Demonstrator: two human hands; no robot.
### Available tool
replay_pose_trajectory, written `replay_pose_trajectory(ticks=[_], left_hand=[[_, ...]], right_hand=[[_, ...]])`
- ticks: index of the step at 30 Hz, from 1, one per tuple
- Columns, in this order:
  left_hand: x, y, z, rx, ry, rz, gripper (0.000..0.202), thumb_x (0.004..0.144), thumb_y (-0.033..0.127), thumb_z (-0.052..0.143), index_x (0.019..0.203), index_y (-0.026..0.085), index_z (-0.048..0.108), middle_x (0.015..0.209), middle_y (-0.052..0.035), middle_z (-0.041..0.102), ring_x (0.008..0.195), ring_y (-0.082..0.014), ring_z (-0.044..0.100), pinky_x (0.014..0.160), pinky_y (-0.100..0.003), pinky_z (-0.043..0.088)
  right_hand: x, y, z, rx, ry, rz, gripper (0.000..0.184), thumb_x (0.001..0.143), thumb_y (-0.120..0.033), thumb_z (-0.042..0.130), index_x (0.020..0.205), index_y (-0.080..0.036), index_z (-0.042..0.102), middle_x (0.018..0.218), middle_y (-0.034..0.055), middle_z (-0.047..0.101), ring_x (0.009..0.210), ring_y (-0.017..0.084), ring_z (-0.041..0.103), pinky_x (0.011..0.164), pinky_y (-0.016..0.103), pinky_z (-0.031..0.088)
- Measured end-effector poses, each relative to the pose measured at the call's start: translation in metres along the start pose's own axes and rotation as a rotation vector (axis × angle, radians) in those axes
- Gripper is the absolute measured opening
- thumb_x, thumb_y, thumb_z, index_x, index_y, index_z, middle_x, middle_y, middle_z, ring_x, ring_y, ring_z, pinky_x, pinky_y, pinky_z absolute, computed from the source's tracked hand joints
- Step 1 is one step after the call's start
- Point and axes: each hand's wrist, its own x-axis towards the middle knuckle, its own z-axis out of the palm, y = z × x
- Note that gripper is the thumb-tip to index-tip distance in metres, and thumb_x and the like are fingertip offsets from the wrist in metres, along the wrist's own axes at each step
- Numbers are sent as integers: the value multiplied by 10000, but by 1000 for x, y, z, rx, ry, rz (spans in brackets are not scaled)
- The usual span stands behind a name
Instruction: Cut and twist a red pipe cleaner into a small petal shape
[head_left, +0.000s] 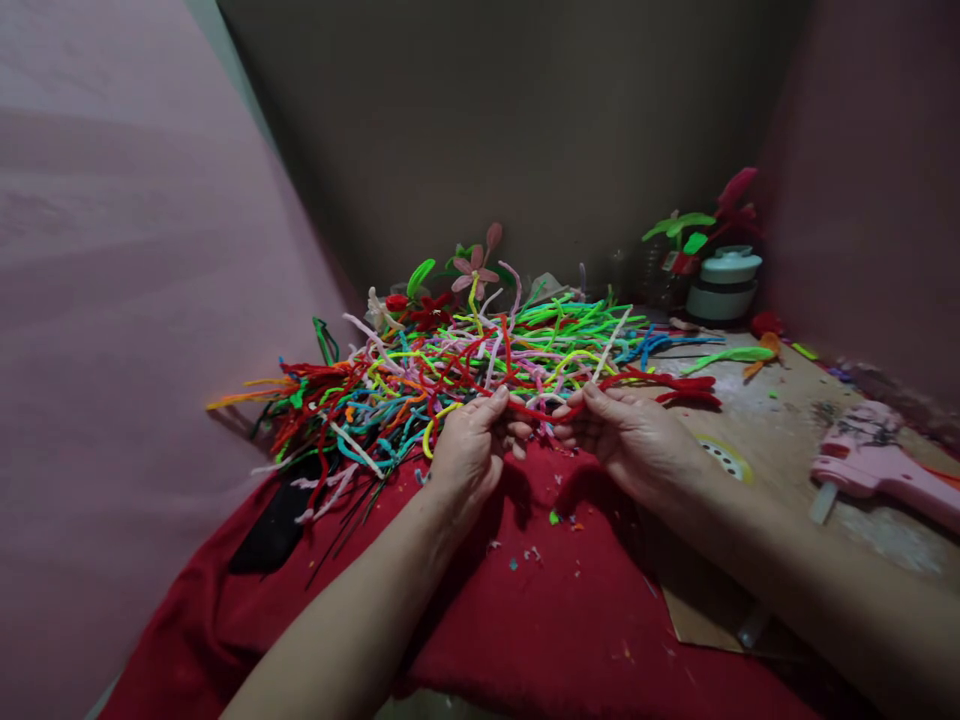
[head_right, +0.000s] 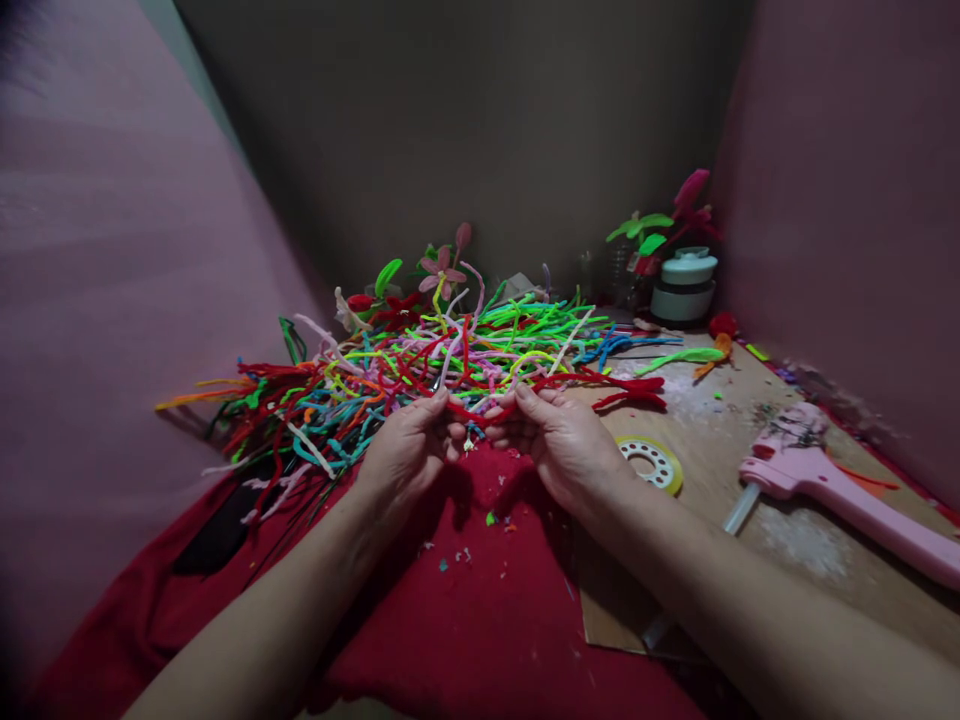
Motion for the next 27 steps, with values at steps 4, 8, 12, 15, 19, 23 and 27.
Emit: replay_pose_trajectory(ticks=[4, 8, 12, 15, 19, 23, 27], left_hand=[[-2, 1, 2, 2, -6, -8, 188, 711, 276, 651, 659, 107, 588, 472, 1, 566, 377, -89, 508, 324, -175, 376], [-3, 3, 1, -9, -10, 18, 177, 731, 262, 635, 664, 110, 575, 502, 1, 575, 386, -89, 517, 306, -171, 374], [-4, 4, 1, 10, -21, 26, 183, 751, 267, 619, 670, 108, 581, 503, -2, 579, 387, -91, 522, 314, -178, 396], [-4, 2, 2, 35, -44, 40, 196, 737, 287, 639, 676, 108, 587, 515, -5, 588, 397, -95, 534, 323, -182, 409], [-4, 1, 2, 41, -48, 44, 205, 731, 299, 644, 675, 109, 589, 523, -9, 594, 399, -93, 537, 323, -179, 408], [-4, 2, 3, 42, -35, 35, 197, 737, 289, 634, 675, 109, 587, 504, -6, 585, 390, -93, 531, 319, -177, 404], [-4, 2, 3, 29, -33, 55, 180, 742, 272, 626, 681, 108, 585, 515, -11, 593, 391, -92, 528, 318, -177, 406]], right_hand=[[1, 0, 0, -2, 40, 37, 178, 781, -309, 630, 668, -171, 637, 635, 25, 664, 530, 119, 601, 593, 269, 493], [0, -1, 3, -9, 54, 35, 130, 712, -280, 702, 692, -158, 661, 656, 49, 676, 575, 137, 618, 636, 288, 510], [-4, -1, 7, -88, 44, 68, 158, 655, -248, 750, 703, -124, 665, 678, 66, 685, 609, 140, 634, 599, 254, 493], [-5, 0, 7, -128, 44, 101, 145, 646, -223, 746, 689, -114, 660, 631, 57, 675, 570, 128, 626, 547, 231, 477], [-4, 1, 5, -167, 38, 111, 115, 634, -194, 737, 649, -112, 657, 637, 68, 683, 543, 117, 618, 517, 216, 473], [-5, 2, 5, -200, 18, 75, 102, 671, -214, 706, 667, -120, 665, 658, 76, 693, 543, 111, 617, 527, 218, 478], [-6, 2, 7, -272, 69, 42, 68, 666, -178, 680, 636, -132, 641, 625, 62, 684, 524, 117, 611, 523, 229, 479]])
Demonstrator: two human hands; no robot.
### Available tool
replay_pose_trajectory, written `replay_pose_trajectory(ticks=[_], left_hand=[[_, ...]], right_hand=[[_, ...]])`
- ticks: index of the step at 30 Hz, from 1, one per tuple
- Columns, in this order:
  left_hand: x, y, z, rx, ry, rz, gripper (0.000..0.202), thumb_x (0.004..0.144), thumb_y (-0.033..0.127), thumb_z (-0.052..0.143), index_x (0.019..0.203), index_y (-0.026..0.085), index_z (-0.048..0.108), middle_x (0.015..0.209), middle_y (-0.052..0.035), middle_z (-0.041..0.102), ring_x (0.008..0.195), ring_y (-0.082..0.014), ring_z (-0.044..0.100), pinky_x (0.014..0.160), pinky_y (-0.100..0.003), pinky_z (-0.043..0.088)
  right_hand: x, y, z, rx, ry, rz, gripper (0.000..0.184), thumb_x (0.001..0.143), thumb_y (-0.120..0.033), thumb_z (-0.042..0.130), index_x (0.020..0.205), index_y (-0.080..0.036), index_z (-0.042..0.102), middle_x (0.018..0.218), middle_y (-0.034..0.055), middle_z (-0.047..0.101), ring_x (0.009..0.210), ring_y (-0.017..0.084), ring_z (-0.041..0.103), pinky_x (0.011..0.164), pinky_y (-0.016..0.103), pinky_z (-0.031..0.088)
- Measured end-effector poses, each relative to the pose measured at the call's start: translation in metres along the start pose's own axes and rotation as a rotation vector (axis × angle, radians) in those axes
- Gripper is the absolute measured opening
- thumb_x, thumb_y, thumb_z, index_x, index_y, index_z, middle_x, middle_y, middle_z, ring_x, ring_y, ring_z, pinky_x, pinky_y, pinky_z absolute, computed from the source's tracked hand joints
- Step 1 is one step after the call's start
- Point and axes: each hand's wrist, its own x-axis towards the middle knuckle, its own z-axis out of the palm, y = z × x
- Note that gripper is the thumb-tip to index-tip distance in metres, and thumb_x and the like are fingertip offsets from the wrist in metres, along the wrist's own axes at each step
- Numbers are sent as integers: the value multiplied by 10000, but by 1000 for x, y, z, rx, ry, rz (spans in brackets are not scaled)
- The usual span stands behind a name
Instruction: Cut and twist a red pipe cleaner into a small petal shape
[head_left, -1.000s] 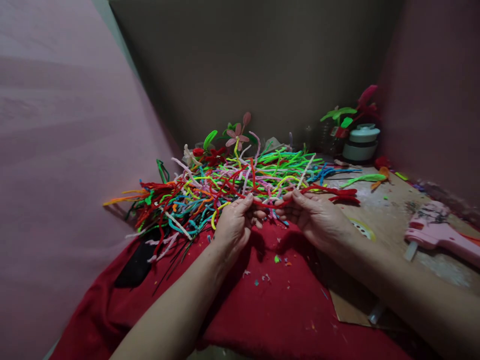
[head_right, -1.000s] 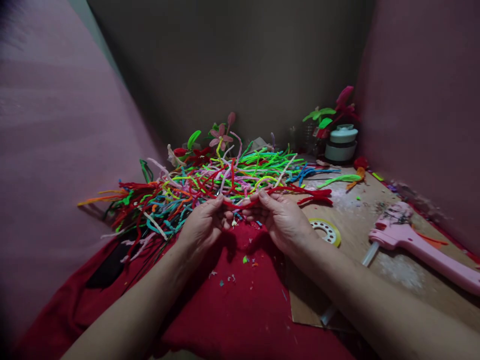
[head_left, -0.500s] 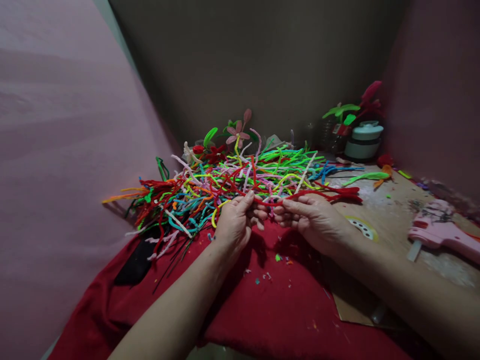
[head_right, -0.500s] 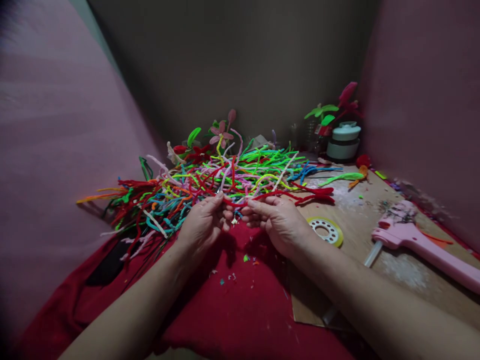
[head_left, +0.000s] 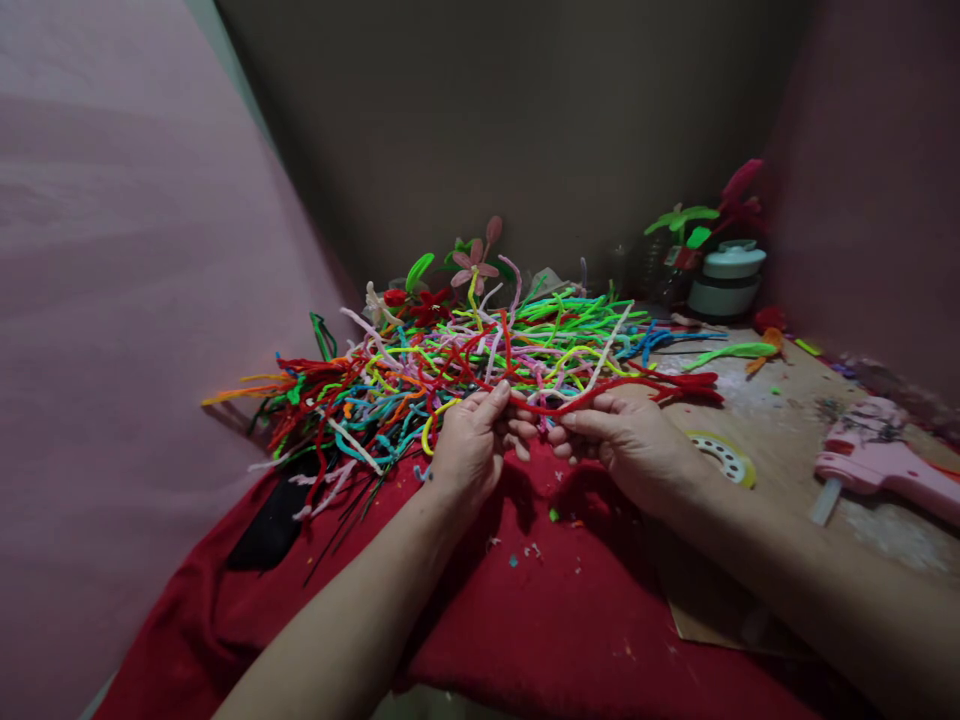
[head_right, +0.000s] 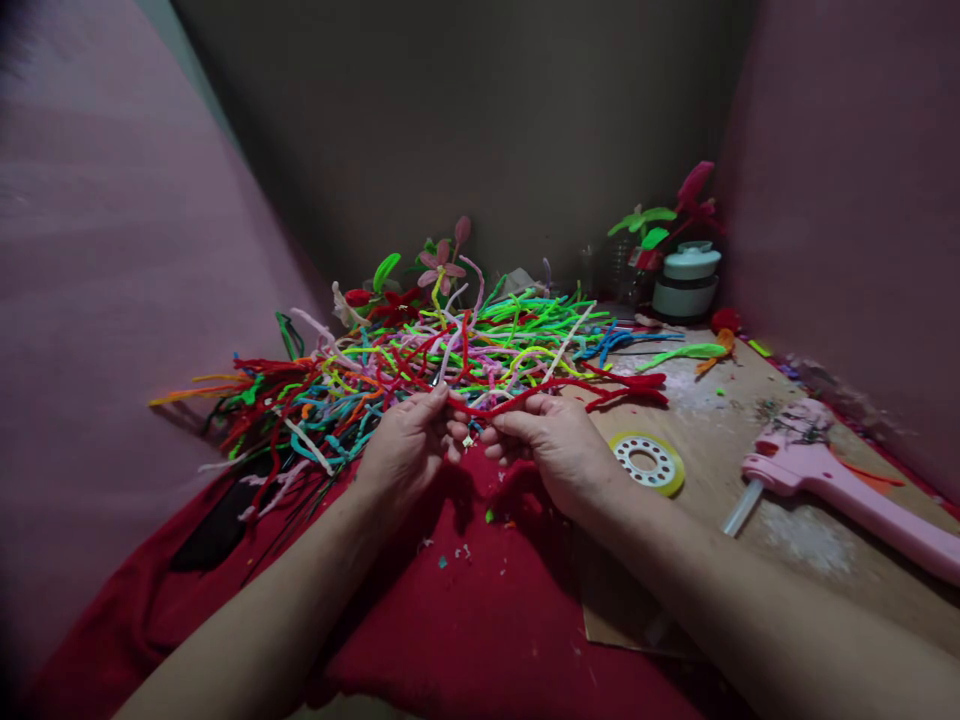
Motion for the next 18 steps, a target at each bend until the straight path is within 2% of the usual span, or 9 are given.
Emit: replay_pose_trajectory(ticks=[5, 8, 12, 15, 18], left_hand=[[2, 0, -3, -21, 38, 31, 191, 742, 281, 627, 674, 108, 585, 529, -11, 596, 402, -94, 539, 327, -181, 419], [2, 1, -4, -29, 42, 27, 180, 753, 262, 613, 667, 107, 579, 521, -12, 594, 406, -99, 544, 330, -186, 427], [1, 0, -3, -18, 4, 14, 196, 743, 277, 625, 663, 104, 583, 525, -22, 605, 398, -98, 540, 325, -181, 413], [0, -3, -2, 13, -40, -16, 208, 737, 283, 633, 650, 98, 594, 526, -30, 610, 391, -98, 536, 335, -188, 415], [1, -6, -2, -2, -45, -77, 179, 759, 240, 609, 670, 85, 615, 563, -43, 627, 438, -106, 570, 379, -189, 438]], right_hand=[[0, -4, -1, -66, 115, -18, 58, 668, -145, 650, 621, -152, 618, 583, 35, 663, 486, 103, 594, 477, 205, 449], [0, -4, -3, -10, 58, 42, 45, 676, -175, 661, 656, -143, 635, 618, 53, 673, 501, 114, 603, 497, 220, 464], [1, -4, -3, 125, -66, 179, 113, 715, -226, 635, 723, -119, 669, 726, 111, 695, 628, 178, 645, 616, 306, 508], [3, -5, -3, 248, -69, 72, 124, 738, -258, 643, 783, -148, 680, 810, 79, 704, 733, 175, 643, 733, 326, 496], [7, -8, -5, 367, -47, -82, 48, 731, -229, 660, 749, -186, 671, 819, 16, 699, 811, 145, 628, 829, 302, 459]])
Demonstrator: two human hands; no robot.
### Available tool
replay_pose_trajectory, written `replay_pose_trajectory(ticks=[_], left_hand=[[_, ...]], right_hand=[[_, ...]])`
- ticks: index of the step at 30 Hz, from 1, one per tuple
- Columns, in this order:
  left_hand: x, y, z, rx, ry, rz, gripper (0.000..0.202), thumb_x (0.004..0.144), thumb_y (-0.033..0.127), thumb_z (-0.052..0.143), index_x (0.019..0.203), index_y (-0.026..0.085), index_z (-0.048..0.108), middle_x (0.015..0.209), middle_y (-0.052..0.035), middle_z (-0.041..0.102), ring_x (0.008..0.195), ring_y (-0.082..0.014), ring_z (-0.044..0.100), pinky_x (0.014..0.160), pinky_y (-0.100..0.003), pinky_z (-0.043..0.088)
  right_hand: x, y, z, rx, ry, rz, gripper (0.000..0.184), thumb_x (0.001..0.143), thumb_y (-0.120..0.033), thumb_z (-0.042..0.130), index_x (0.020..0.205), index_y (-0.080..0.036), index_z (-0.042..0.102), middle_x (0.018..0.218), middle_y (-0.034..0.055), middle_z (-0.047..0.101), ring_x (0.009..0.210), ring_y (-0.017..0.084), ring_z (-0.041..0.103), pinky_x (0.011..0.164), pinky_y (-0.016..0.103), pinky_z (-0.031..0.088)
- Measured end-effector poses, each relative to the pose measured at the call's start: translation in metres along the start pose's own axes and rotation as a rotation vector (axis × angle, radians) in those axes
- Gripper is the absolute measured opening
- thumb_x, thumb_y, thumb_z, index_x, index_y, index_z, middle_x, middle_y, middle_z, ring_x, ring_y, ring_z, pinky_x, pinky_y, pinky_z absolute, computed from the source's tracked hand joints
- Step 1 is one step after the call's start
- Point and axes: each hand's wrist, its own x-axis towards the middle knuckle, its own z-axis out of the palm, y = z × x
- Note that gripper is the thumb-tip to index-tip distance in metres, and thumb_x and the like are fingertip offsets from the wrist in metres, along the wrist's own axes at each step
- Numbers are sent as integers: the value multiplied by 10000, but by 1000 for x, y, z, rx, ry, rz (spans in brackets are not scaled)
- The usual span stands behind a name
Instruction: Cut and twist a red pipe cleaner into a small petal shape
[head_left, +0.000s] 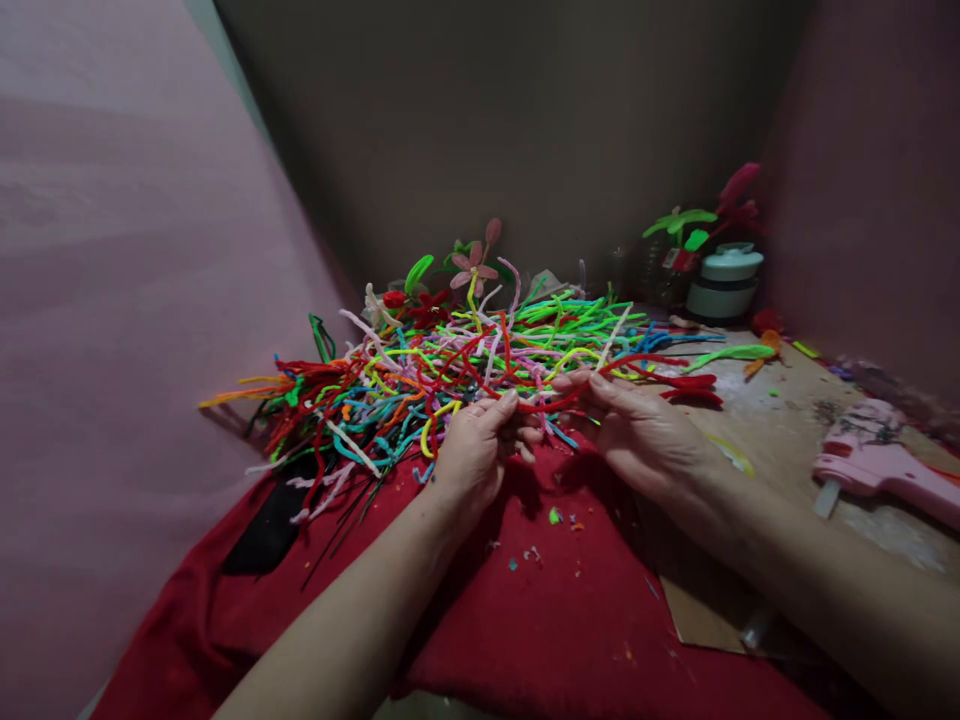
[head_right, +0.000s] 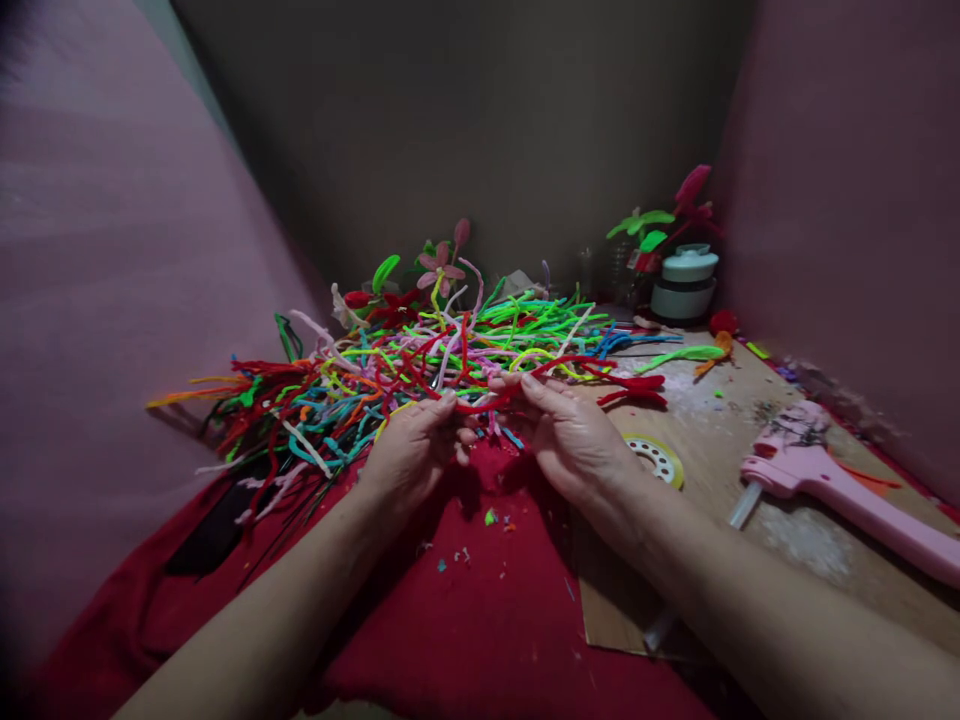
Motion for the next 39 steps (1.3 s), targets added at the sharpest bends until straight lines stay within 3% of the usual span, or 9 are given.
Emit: replay_pose_trajectory(ticks=[3, 7, 10, 13, 19, 23, 27, 31, 39], left_hand=[[3, 0, -2, -138, 42, 4, 120, 801, 181, 559, 745, 94, 621, 666, -53, 657, 581, -134, 637, 504, -219, 507], [6, 6, -6, -358, 57, 56, 146, 860, 185, 498, 774, 117, 594, 683, -38, 641, 644, -118, 635, 669, -261, 534], [4, 12, -6, -395, 20, 61, 132, 862, 175, 500, 783, 113, 586, 556, 16, 543, 470, -60, 522, 533, -196, 483], [-3, 15, -1, -263, -104, 93, 138, 850, 227, 533, 859, 107, 599, 500, 45, 468, 369, -28, 364, 404, -155, 350], [-14, 14, 2, -45, -259, -26, 228, 803, 322, 598, 917, 124, 593, 427, 122, 231, 351, -8, 159, 383, -144, 263], [-14, 14, -1, 43, -327, -98, 245, 799, 351, 596, 933, 147, 591, 412, 124, 208, 332, -20, 185, 360, -140, 223], [-10, 11, 0, -40, -237, -53, 168, 805, 322, 590, 831, 158, 562, 400, 120, 223, 326, -20, 169, 357, -138, 181], [-8, 12, 4, -175, -149, 55, 144, 817, 283, 580, 773, 160, 520, 397, 117, 244, 327, -21, 129, 352, -150, 166], [-11, 16, 7, -243, -27, 193, 274, 817, 390, 573, 706, 168, 455, 420, 106, 261, 327, -25, 185, 359, -160, 195]], right_hand=[[1, -2, 0, 45, -20, -17, 29, 732, -231, 664, 735, -202, 662, 693, -18, 669, 714, 117, 619, 811, 285, 458], [-4, 2, 1, -156, -60, 10, 132, 753, -273, 640, 828, -166, 659, 558, -13, 606, 532, 101, 558, 588, 246, 448], [-9, 8, 3, -302, -92, 55, 186, 752, -265, 628, 908, -163, 637, 573, -17, 602, 507, 100, 555, 532, 235, 430], [-13, 10, 5, -430, -125, 135, 201, 764, -291, 605, 914, -158, 622, 576, -20, 593, 491, 103, 563, 510, 234, 436], [-17, 10, 11, -594, -182, 211, 154, 767, -295, 584, 721, -148, 591, 518, -25, 565, 402, 64, 504, 440, 190, 397], [-18, 11, 11, -607, -200, 290, 169, 761, -305, 588, 685, -154, 582, 495, -24, 553, 367, 63, 473, 389, 189, 350], [-16, 12, 7, -541, -194, 257, 182, 714, -325, 665, 739, -153, 611, 550, -24, 577, 420, 59, 482, 435, 195, 361], [-14, 13, 6, -547, -86, 248, 223, 669, -337, 704, 730, -144, 609, 617, -12, 603, 479, 68, 501, 472, 204, 355], [-21, 8, 17, -950, -82, 216, 267, 770, -256, 549, 525, -156, 512, 448, -33, 501, 410, 63, 419, 431, 210, 293]])
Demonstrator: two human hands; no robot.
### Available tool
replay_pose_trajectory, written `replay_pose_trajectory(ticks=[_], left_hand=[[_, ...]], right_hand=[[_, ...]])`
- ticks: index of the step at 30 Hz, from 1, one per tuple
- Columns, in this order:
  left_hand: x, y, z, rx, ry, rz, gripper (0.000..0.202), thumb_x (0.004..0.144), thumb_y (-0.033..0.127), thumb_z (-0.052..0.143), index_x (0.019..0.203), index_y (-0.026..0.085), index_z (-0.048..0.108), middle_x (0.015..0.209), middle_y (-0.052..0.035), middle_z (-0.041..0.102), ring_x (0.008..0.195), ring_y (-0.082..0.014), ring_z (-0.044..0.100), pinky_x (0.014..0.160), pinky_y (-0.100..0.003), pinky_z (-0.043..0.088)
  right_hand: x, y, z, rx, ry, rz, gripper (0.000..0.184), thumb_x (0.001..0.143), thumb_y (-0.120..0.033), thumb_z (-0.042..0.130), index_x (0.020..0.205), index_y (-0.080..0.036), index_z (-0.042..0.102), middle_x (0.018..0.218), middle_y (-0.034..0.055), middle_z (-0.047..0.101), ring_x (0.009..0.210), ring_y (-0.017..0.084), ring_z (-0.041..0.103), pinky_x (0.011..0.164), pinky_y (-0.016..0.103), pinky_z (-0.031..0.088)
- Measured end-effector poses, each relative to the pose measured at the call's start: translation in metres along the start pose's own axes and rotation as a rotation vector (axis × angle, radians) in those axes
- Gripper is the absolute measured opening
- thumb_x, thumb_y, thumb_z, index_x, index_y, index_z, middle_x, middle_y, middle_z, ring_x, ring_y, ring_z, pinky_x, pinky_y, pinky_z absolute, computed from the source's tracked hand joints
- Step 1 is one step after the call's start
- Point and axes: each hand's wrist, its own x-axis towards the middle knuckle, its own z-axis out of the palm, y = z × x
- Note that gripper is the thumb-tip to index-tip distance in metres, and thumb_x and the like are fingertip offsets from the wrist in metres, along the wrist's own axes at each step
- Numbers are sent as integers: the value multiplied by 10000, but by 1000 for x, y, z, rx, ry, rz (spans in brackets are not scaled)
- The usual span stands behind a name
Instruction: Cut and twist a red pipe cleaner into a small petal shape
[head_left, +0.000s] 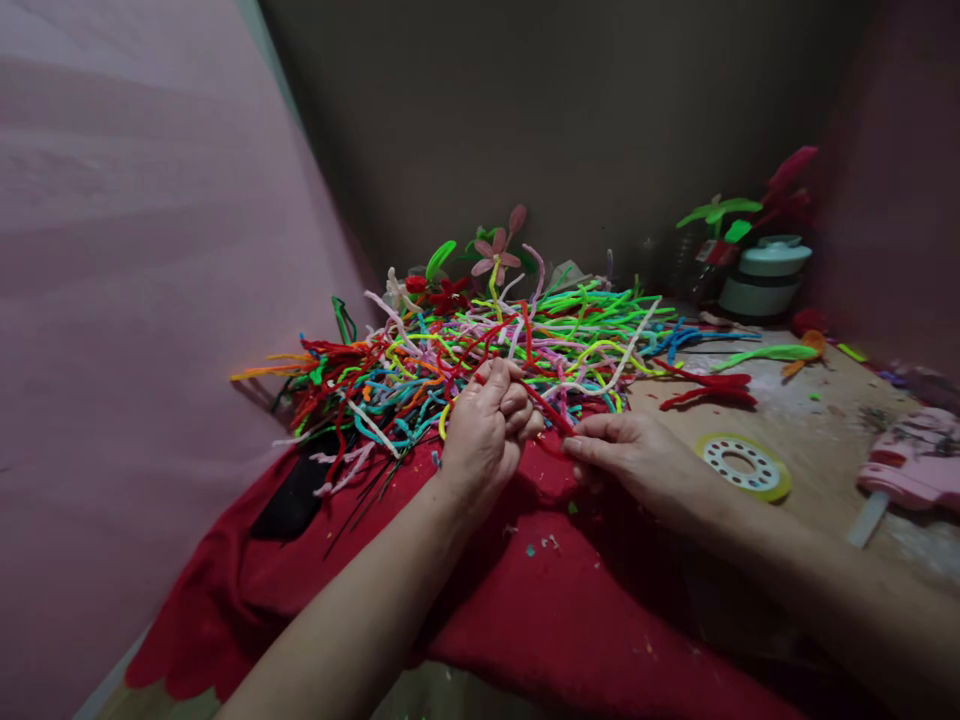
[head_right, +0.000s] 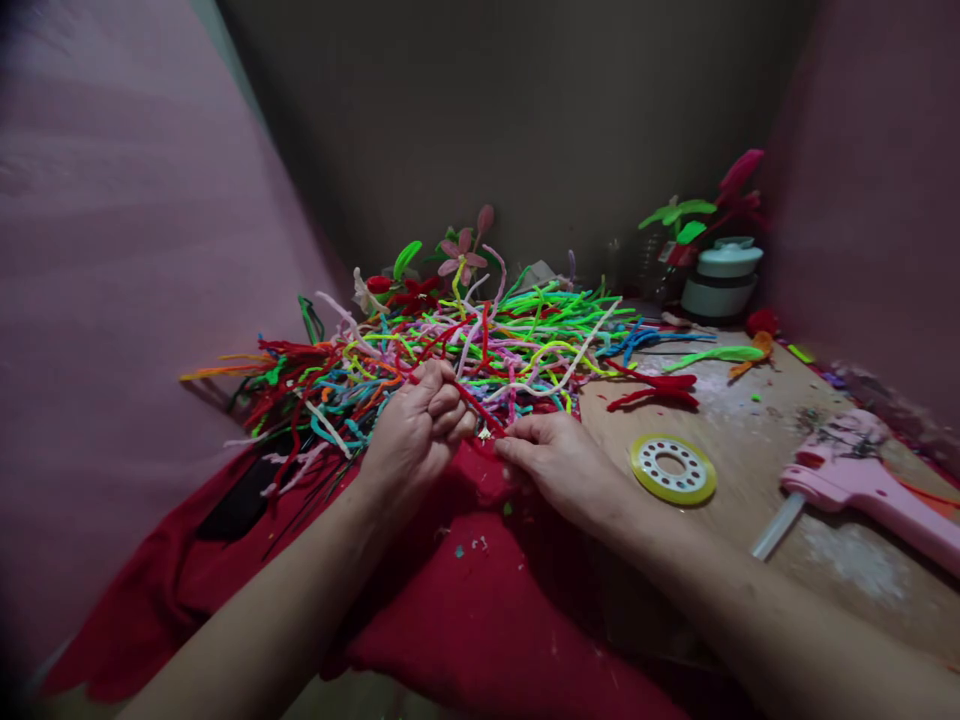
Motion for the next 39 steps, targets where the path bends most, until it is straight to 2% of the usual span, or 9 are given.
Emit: replay_pose_trajectory(ticks=[5, 15, 20, 24, 26, 28, 31, 35, 39], left_hand=[[0, 0, 0, 26, 42, 5, 299, 809, 407, 577, 692, 168, 442, 422, 109, 248, 326, -21, 175, 353, -157, 188], [1, 5, 0, 126, 66, 87, 308, 792, 414, 597, 666, 167, 463, 411, 107, 273, 322, -21, 260, 393, -163, 314], [10, 16, -9, 41, 18, 205, 259, 753, 392, 646, 754, 164, 526, 608, 33, 530, 530, -64, 521, 511, -174, 420], [12, 20, -16, 49, 135, 52, 356, 707, 446, 672, 822, 130, 557, 716, -24, 573, 603, -106, 568, 490, -204, 433], [10, 15, -16, 147, 67, -137, 346, 672, 378, 720, 821, 97, 585, 665, -10, 552, 514, -75, 513, 443, -190, 393], [5, 6, -14, 252, -122, -286, 326, 658, 312, 737, 863, 87, 620, 652, -3, 561, 450, -40, 449, 421, -175, 347], [-1, -7, -9, 389, -292, -295, 273, 674, 289, 713, 861, 97, 661, 598, 4, 570, 403, -22, 395, 397, -167, 274], [-3, -15, -7, 469, -232, -163, 202, 666, 259, 702, 786, 97, 689, 568, -8, 583, 427, -39, 438, 416, -167, 306], [-2, -15, -8, 428, -209, -156, 146, 657, 246, 707, 721, 123, 662, 551, 8, 579, 412, -41, 446, 407, -162, 317]], right_hand=[[-1, 2, -2, -173, -23, -69, 289, 776, -246, 512, 500, -161, 510, 455, -11, 519, 421, 78, 438, 446, 220, 318], [-5, -7, -3, -86, -128, -74, 283, 744, -261, 529, 475, -175, 507, 436, 4, 523, 388, 90, 427, 403, 228, 289], [-2, 0, -6, 76, -25, -114, 244, 753, -315, 553, 557, -174, 518, 492, 0, 540, 439, 95, 459, 461, 236, 333], [5, 8, -11, 206, 73, -201, 235, 775, -362, 561, 638, -171, 550, 531, -8, 559, 464, 89, 462, 481, 232, 332], [7, 8, -12, 221, 86, -228, 233, 786, -359, 555, 651, -169, 561, 530, -10, 558, 466, 84, 456, 488, 229, 333], [6, 6, -11, 197, 68, -224, 221, 792, -349, 545, 675, -165, 578, 543, -8, 564, 472, 85, 460, 493, 228, 337], [3, 1, -10, 121, 2, -203, 201, 773, -308, 542, 655, -152, 587, 544, 7, 569, 477, 92, 472, 488, 232, 343], [4, -1, -13, 74, -66, -148, 184, 721, -279, 544, 604, -146, 594, 482, 6, 550, 429, 89, 457, 454, 229, 342], [9, 3, -19, 149, -160, -111, 200, 710, -321, 601, 635, -136, 610, 488, 9, 571, 424, 92, 483, 455, 229, 380]])
